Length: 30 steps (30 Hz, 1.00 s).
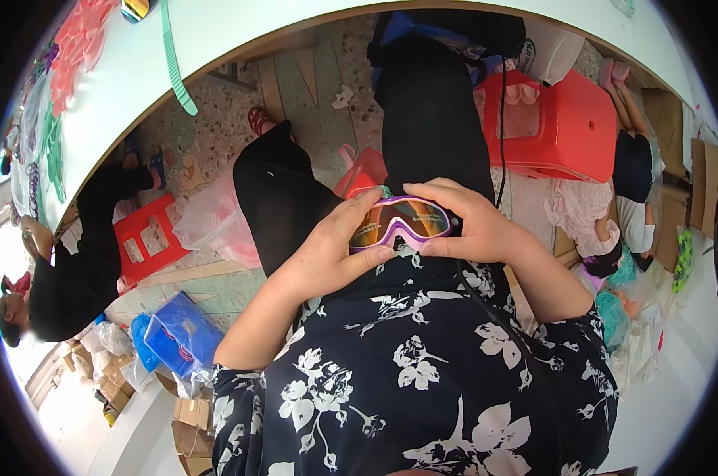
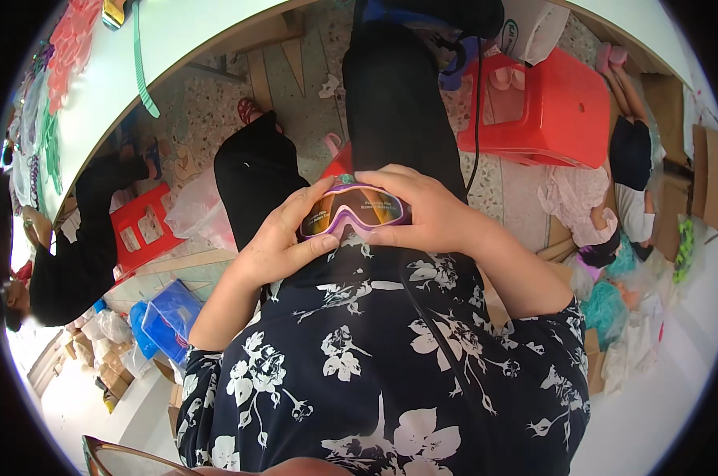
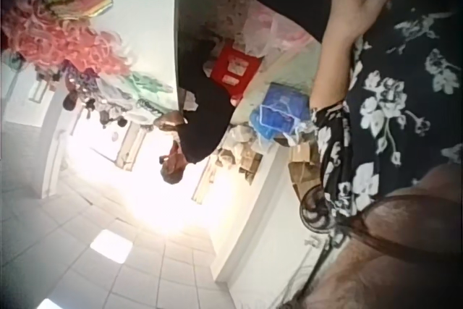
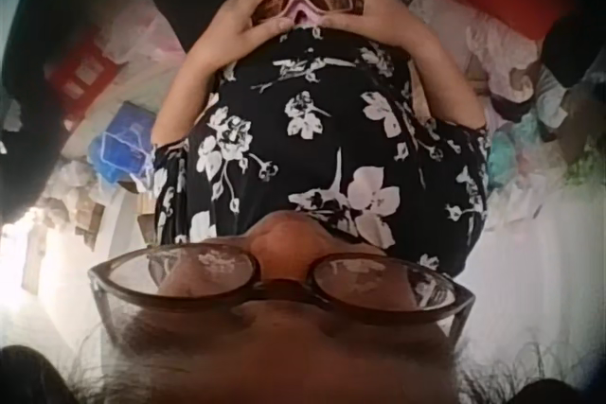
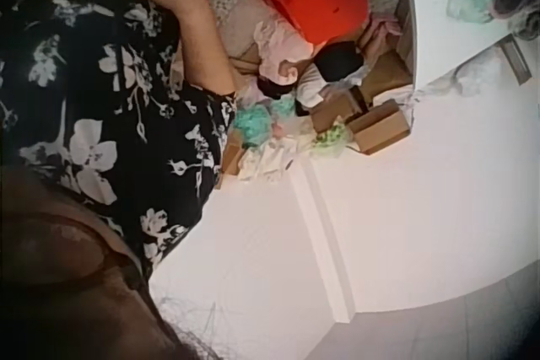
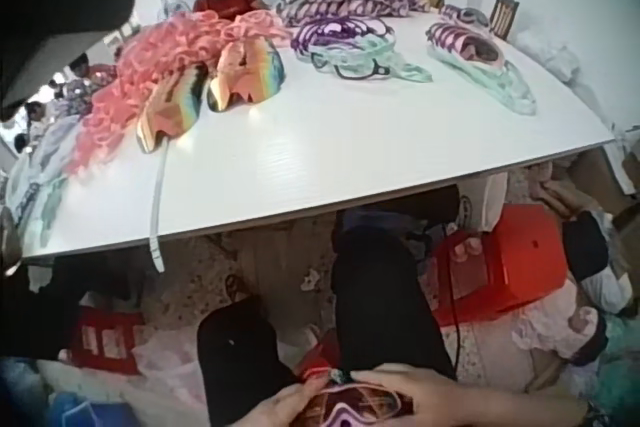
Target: Assembling swimming goggles by attaching straps to the frames.
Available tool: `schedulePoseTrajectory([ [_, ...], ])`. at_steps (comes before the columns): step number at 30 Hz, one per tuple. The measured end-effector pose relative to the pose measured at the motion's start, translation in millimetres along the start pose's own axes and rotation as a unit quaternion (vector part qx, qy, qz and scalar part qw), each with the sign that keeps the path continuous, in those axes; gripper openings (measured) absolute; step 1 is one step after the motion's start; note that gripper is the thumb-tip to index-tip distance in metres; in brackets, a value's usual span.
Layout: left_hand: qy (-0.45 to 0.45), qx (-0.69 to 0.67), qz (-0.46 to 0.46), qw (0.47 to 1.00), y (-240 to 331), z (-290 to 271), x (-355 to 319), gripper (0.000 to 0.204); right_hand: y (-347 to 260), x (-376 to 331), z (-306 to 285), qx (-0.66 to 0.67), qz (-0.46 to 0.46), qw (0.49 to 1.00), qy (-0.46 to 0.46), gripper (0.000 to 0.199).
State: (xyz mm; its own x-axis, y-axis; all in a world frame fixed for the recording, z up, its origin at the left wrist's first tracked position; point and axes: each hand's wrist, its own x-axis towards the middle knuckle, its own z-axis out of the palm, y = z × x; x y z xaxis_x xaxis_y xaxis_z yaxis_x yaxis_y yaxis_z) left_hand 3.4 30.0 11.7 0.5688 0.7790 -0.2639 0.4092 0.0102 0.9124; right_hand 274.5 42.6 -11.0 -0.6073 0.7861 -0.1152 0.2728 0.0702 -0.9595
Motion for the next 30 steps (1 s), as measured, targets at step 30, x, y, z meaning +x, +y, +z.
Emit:
schedulePoseTrajectory([
  [30,0.294,0.119,0.154,0.936,-10.5,52.7,17.9,0.046,-3.8,4.5,58.4,-0.038,-0.016,0.958,0.283,0.046],
])
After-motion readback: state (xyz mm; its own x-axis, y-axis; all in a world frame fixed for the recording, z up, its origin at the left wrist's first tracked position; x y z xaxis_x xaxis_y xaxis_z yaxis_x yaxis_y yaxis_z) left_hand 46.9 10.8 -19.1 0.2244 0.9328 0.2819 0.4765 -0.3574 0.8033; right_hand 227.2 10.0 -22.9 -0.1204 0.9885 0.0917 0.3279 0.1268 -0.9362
